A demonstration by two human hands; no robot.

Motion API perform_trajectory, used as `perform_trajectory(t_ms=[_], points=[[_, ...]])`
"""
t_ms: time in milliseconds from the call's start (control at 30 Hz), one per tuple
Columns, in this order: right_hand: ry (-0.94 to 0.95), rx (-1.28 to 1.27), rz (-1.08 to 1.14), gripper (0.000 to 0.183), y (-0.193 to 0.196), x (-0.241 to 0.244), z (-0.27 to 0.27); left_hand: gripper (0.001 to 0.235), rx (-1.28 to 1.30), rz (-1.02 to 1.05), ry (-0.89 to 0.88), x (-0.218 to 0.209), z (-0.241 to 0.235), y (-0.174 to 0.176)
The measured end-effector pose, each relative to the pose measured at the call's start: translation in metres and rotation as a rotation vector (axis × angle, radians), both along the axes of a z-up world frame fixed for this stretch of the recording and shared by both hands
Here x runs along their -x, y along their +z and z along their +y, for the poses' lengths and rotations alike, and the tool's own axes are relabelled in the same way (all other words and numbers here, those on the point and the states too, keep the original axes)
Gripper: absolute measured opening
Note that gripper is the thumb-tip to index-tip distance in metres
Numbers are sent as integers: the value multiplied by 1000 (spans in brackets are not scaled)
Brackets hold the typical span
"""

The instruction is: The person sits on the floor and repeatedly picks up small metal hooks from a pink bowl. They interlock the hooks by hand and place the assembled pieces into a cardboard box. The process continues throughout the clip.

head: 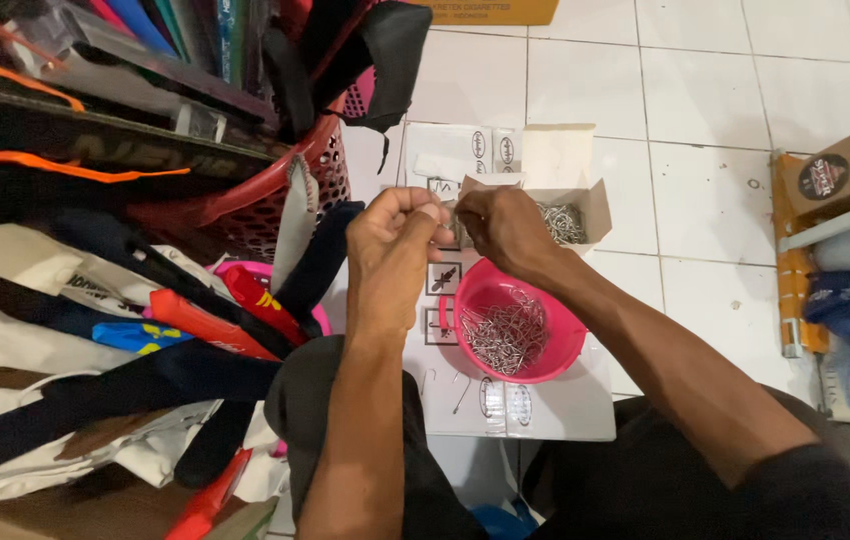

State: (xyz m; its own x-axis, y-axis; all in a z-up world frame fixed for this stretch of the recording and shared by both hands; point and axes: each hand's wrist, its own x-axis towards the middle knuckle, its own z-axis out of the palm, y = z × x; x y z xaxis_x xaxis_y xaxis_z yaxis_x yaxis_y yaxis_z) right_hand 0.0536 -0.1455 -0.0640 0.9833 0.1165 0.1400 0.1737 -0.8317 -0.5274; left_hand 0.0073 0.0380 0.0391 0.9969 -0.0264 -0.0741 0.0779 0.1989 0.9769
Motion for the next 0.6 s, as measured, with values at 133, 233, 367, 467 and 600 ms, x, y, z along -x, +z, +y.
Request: perform_trajectory(t_ms=[133, 233, 367, 467, 600], points=[[-46, 99, 57, 6, -12, -17, 14, 11, 14, 16, 5, -1, 4, 1], [-13, 220, 37, 2, -12, -22, 21, 11, 7, 15, -5, -1, 5, 3], [2, 286, 132, 8, -10, -25, 29, 12, -1, 11, -7, -2, 4, -1], [9, 202, 182, 7, 15, -17, 29, 13, 1, 0, -9, -2, 4, 0], [-10, 82, 187, 10, 27, -6, 23, 12, -14, -2, -17, -4, 3, -3]])
